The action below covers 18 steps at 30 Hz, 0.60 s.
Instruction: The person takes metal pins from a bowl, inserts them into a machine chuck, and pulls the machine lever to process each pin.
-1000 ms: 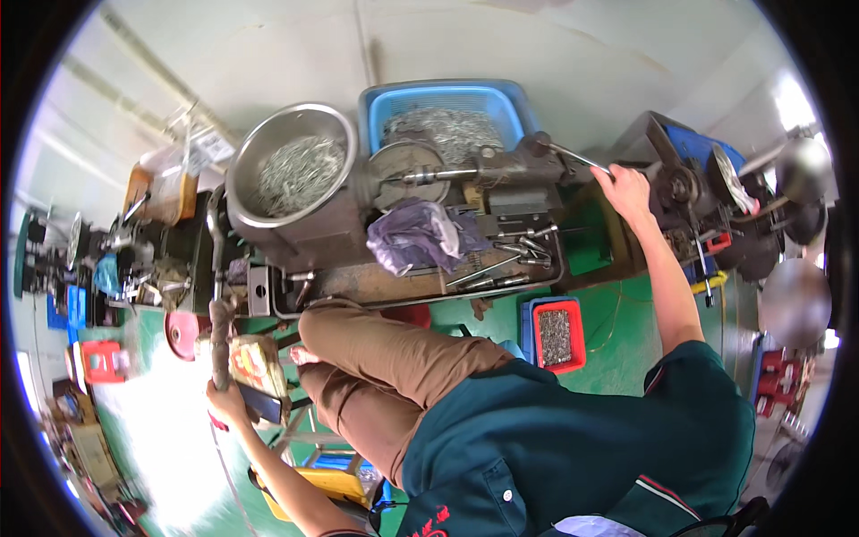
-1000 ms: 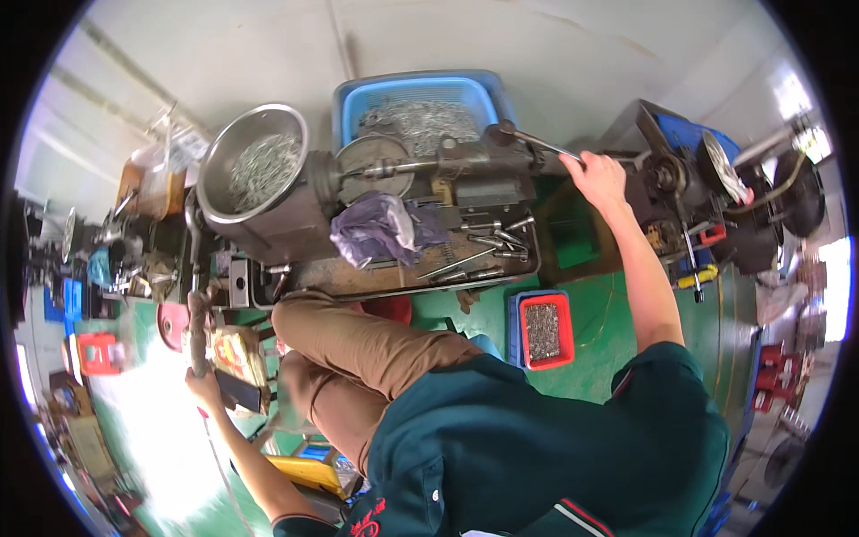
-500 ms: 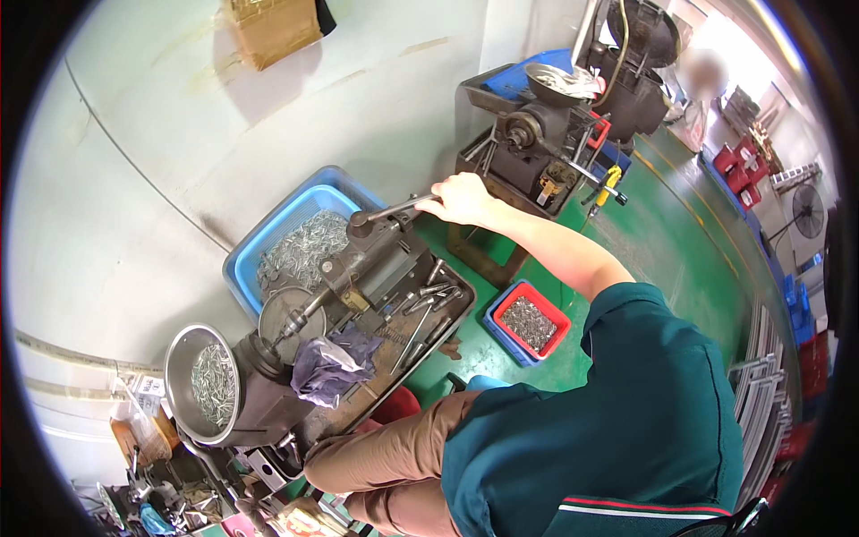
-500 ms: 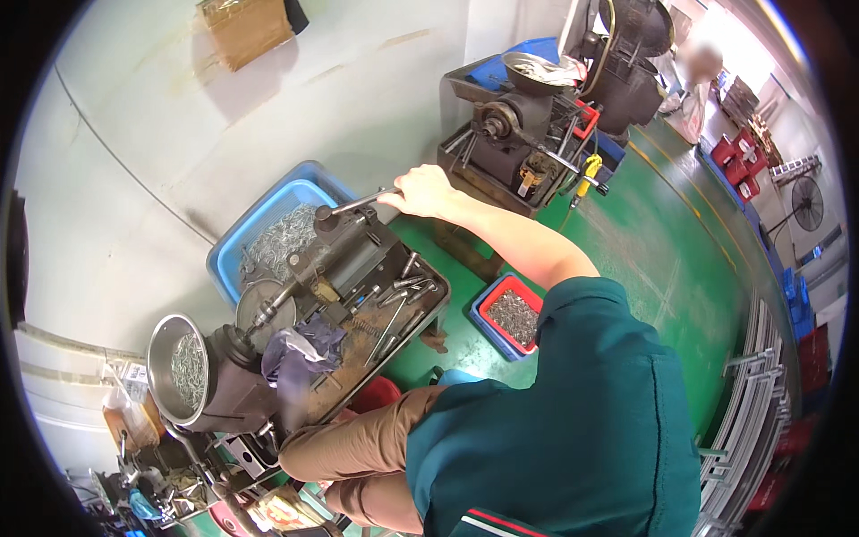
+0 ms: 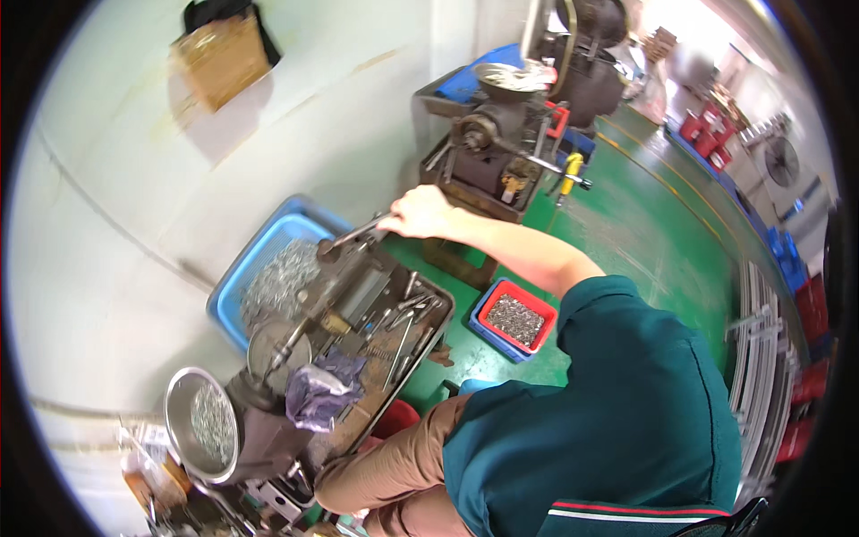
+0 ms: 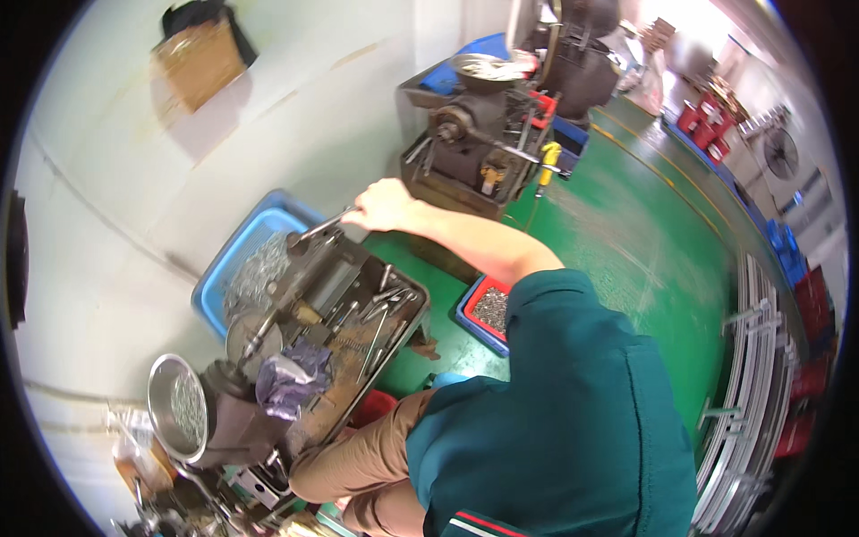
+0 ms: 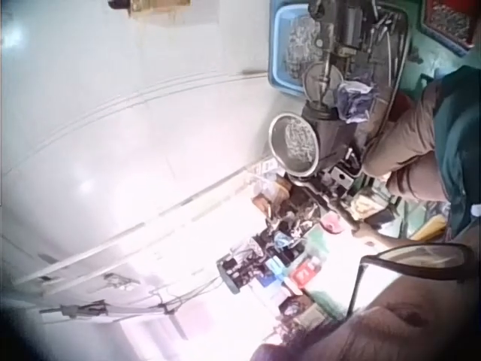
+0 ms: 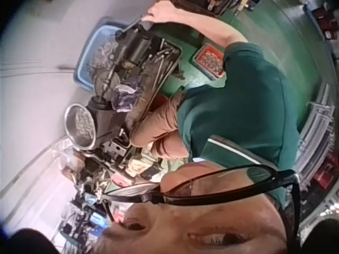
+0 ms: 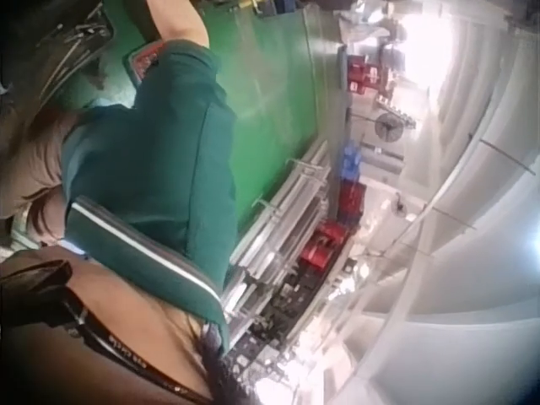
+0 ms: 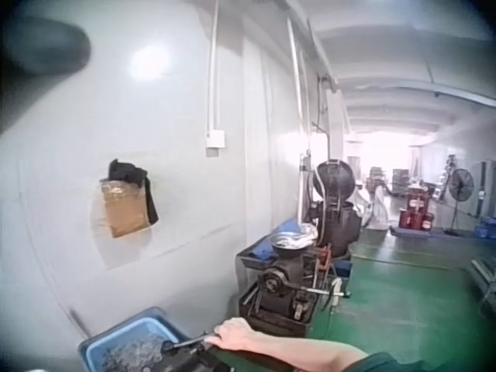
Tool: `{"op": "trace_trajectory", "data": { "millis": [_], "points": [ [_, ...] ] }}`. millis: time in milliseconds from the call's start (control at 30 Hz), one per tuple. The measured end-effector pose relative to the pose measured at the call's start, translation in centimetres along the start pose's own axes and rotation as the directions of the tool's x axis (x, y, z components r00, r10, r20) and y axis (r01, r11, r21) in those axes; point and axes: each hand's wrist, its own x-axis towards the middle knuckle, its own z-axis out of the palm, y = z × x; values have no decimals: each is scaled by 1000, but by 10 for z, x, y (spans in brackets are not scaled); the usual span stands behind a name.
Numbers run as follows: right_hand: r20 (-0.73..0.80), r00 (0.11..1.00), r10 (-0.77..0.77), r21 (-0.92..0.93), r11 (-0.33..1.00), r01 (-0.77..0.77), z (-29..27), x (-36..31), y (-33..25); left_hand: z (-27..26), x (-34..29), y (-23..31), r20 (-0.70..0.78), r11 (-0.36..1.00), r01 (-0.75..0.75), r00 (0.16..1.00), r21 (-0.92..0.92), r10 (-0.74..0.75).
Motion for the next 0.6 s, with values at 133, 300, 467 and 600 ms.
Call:
{"op": "trace_trajectory", "data": {
  "millis": [133,300,467,600],
  "points": [
    [65,996,-67,78,995,62,2,4,-32,109,12,-23,19,975,79,997,-209,-77],
    [-24,997,-75,199,977,78,20,5,-26,290,64,-7,132,840,165,985,-518,-111],
    [-63,997,-45,246,967,60,22,4,-13,373,102,40,336,726,311,935,-614,-116],
    [-82,997,-8,274,961,30,25,9,-13,393,117,68,498,688,442,857,-575,-134]
  ]
}}
